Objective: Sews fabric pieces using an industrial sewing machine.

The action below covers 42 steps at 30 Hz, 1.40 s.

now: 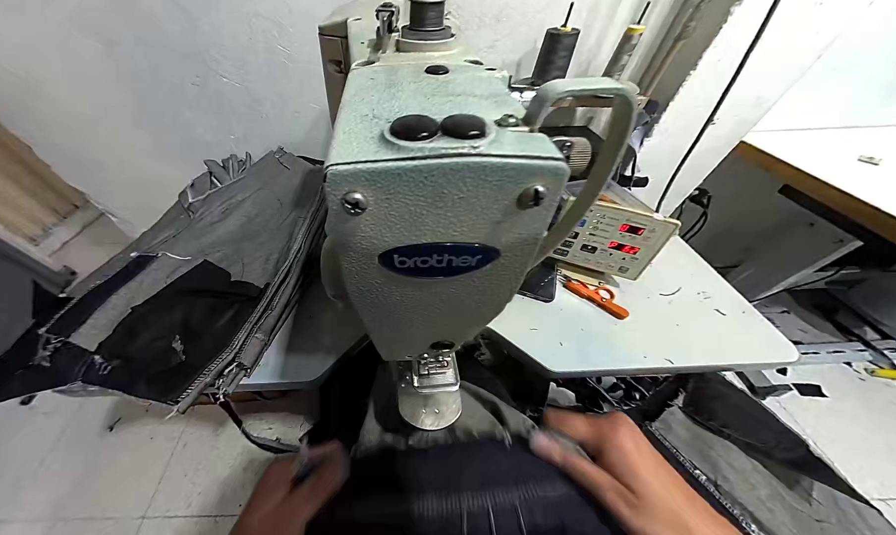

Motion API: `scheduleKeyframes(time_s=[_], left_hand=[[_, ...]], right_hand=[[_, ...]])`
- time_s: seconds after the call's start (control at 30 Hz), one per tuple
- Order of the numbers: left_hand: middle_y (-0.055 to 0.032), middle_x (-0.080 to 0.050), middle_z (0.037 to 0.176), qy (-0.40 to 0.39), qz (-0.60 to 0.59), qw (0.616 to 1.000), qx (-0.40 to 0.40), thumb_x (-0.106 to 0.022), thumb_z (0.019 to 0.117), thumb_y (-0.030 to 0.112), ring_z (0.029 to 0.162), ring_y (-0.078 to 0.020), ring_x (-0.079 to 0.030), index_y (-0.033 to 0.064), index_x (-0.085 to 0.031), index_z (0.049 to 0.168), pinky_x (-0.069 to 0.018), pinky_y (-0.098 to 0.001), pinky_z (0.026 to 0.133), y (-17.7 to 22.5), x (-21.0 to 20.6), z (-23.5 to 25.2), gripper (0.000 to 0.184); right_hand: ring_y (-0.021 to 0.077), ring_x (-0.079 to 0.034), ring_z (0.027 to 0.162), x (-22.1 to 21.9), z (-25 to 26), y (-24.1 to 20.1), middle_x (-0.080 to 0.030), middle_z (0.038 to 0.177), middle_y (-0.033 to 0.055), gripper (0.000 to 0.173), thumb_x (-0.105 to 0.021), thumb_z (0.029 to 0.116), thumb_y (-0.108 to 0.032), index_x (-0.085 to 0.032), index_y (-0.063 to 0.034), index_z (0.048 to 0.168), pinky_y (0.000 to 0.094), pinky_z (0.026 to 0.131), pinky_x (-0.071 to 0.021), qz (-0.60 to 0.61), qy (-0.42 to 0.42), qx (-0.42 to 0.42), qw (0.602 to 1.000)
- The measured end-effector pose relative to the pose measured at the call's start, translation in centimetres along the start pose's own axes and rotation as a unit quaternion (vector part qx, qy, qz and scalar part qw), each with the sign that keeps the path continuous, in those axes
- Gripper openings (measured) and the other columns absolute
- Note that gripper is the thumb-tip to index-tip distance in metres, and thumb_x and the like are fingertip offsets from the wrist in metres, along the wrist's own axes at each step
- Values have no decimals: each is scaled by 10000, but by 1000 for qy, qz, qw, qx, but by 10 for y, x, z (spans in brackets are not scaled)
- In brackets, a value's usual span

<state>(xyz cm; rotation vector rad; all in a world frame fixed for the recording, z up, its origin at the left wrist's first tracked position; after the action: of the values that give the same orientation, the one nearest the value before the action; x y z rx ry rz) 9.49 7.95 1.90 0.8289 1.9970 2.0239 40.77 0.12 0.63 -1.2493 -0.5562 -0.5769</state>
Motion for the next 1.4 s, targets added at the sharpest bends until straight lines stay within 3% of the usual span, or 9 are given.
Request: scheduleKeyframes(time_s=[0.1,0.17,0.23,0.37,0.5,0.57,0.73,1.27,1.4], left_hand=[[-60,-712,1021,89,25,994,59,-496,1036,159,1009,-72,-654,-19,-698,1092,-519,-309,961,-39,-17,84,275],[-260,-672,1188,72,172,982,42,-490,1059,100,1184,-312,-618,-112,-651,1204,-445,-470,1064,-44,-20,131,303],[-323,-607,1304,10,286,954,90,-522,1046,51,1279,-421,-557,-130,-606,1270,-397,-518,1114,-36,-19,160,301],[-290,-622,1262,-49,197,967,152,-522,1027,12,1194,-299,-589,-154,-582,1263,-426,-387,1070,-27,-16,145,295],[69,-712,938,19,-37,999,-22,-522,980,73,937,94,-636,-21,-686,1034,-521,-149,905,-48,-29,117,196],[38,-696,934,48,27,998,-18,-562,965,137,930,51,-626,-3,-699,1040,-515,-192,886,-44,-24,117,209],[-300,-657,1194,-12,243,962,127,-574,994,23,1167,-320,-607,-148,-646,1175,-432,-409,1052,-14,-17,137,260],[-256,-683,1119,-2,215,971,104,-596,991,64,1099,-250,-626,-127,-676,1122,-457,-375,1007,-23,-12,137,245],[-171,-695,1032,50,212,975,42,-645,958,128,1003,-164,-638,-89,-680,1099,-496,-352,938,-11,0,125,261]], right_hand=[[282,-621,637,-15,54,59,-586,641,95,603,-453,1026,-567,-681,-51,813,530,593,-484,-74,-8,-117,990],[352,-647,671,-13,89,80,-610,655,142,527,-502,1046,-462,-694,-19,834,575,621,-488,-116,27,-130,984],[389,-651,625,-10,110,94,-589,615,164,516,-492,1056,-426,-669,-9,807,575,557,-479,-184,102,-79,974],[346,-625,561,-9,96,99,-576,589,152,492,-516,1035,-397,-681,5,805,528,517,-476,-176,83,-26,981],[267,-612,475,-14,60,104,-541,511,121,642,-380,1053,-506,-633,-32,703,455,425,-462,-204,112,40,972],[211,-565,458,-7,59,111,-490,496,73,618,-394,1043,-511,-584,-63,663,401,414,-428,-206,123,40,970],[179,-529,449,-1,80,118,-444,486,30,565,-419,1017,-491,-560,-87,648,367,416,-385,-213,138,23,967],[170,-523,460,1,80,111,-437,495,24,521,-454,997,-475,-559,-92,659,355,426,-379,-200,120,18,972],[235,-653,624,13,75,102,-625,678,69,548,-468,990,-547,-711,-58,942,447,559,-523,-191,97,27,976]])
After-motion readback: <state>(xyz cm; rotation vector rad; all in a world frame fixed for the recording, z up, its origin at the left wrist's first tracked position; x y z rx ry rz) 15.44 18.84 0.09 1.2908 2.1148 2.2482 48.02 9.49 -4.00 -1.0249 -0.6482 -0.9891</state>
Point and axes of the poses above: each hand's wrist, its own z-axis towards the middle knuckle, its own x-axis out of the back of the hand, y = z × x, the point moved 2 cm from there along z, towards the middle knuckle
